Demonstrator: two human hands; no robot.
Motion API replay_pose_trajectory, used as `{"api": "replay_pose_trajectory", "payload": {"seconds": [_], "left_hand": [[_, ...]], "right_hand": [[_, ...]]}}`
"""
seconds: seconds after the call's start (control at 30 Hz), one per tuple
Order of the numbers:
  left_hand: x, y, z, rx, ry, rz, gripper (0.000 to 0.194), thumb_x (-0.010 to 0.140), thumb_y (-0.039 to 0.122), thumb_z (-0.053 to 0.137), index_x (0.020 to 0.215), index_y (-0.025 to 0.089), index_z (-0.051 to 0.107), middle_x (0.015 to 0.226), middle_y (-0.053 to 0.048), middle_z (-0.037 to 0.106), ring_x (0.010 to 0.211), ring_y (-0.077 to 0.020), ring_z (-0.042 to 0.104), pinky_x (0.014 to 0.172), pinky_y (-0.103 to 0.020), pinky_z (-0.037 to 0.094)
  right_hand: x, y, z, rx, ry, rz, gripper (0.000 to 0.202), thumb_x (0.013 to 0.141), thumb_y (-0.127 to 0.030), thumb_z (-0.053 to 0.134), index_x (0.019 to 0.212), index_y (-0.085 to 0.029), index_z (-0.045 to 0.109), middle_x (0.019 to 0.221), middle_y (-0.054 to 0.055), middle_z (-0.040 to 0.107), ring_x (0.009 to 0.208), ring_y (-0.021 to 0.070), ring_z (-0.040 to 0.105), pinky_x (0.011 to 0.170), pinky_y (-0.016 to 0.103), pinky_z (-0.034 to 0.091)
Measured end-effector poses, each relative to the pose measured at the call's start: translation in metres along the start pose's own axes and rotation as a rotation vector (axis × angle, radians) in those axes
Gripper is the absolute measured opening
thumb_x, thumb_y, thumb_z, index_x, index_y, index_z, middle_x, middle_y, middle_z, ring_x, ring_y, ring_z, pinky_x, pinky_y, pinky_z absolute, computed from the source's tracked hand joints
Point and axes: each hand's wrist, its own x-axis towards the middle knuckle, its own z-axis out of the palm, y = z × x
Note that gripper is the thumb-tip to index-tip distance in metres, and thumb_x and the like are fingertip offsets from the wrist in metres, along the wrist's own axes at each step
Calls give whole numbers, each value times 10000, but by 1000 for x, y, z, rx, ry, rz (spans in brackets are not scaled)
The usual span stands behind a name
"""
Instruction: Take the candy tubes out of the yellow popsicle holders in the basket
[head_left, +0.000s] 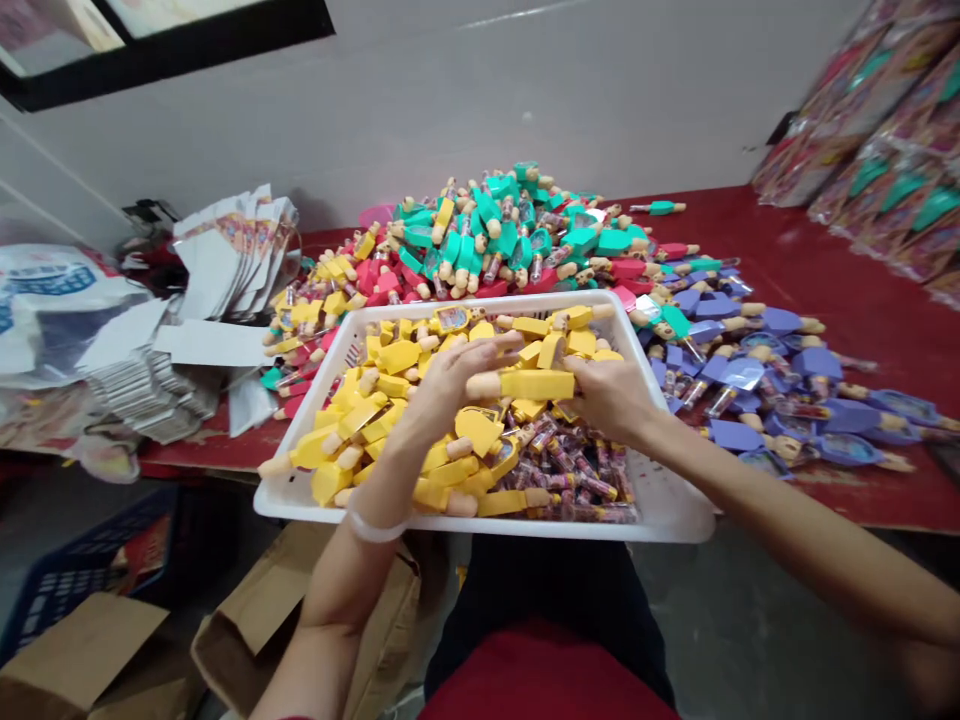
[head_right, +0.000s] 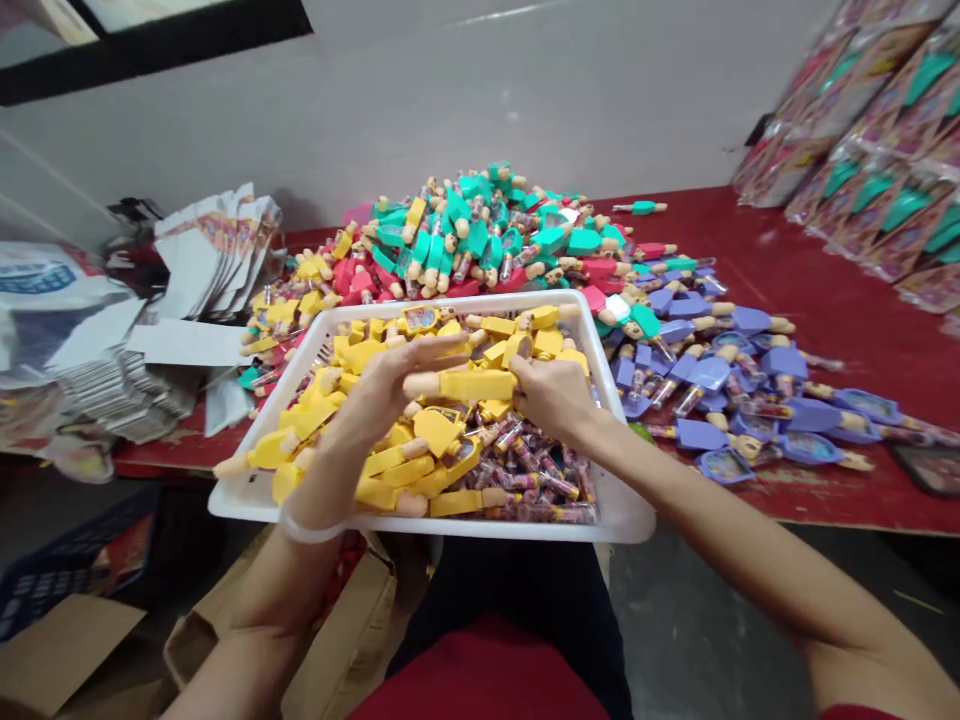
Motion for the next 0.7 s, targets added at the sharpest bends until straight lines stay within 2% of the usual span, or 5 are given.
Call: {"api": "replay_pose_trajectory", "payload": {"seconds": [0.1,0.2,0.43,0.53,0.7], "left_hand": [[-9,4,-8,161,-234,-372,480,748,528,719,1066,170,689,983,-100,706,725,-174,666,592,-248,505],[-15,-3,-4,214,-531,-655,544,701,609,726,958,137,643,707,-32,631,436,-74,451,410,-202,316],[-61,12,12,935,-453,-208,638,749,616,691,1222,211,548,978,-55,655,837,-212,614,688,-264,443],[-81,17,20,898,-476,-308,538,821,637,593,1162,222,570,916,-31,665,762,-190,617,644,-248,436],[-97,8,29,792,-489,-468,486,819,663,571,990,209,586,799,-4,658,638,-156,590,518,-218,385]], "right_hand": [[-15,-1,-17,-276,182,-239,154,828,-133,490,729,-165,604,633,47,637,592,166,533,596,305,270],[-25,-9,-26,-339,288,-386,192,851,-118,475,703,-169,586,655,50,642,585,163,527,608,315,266],[-53,-32,-34,-215,26,-467,97,748,-119,544,668,-170,564,538,37,593,496,174,544,542,312,239],[-68,-48,-41,-241,-74,-462,148,823,-100,514,706,-157,583,576,65,621,517,189,585,533,311,245],[-79,-71,-51,-218,-455,-310,136,818,-58,520,819,-120,641,694,122,701,586,223,668,482,303,269]]}}
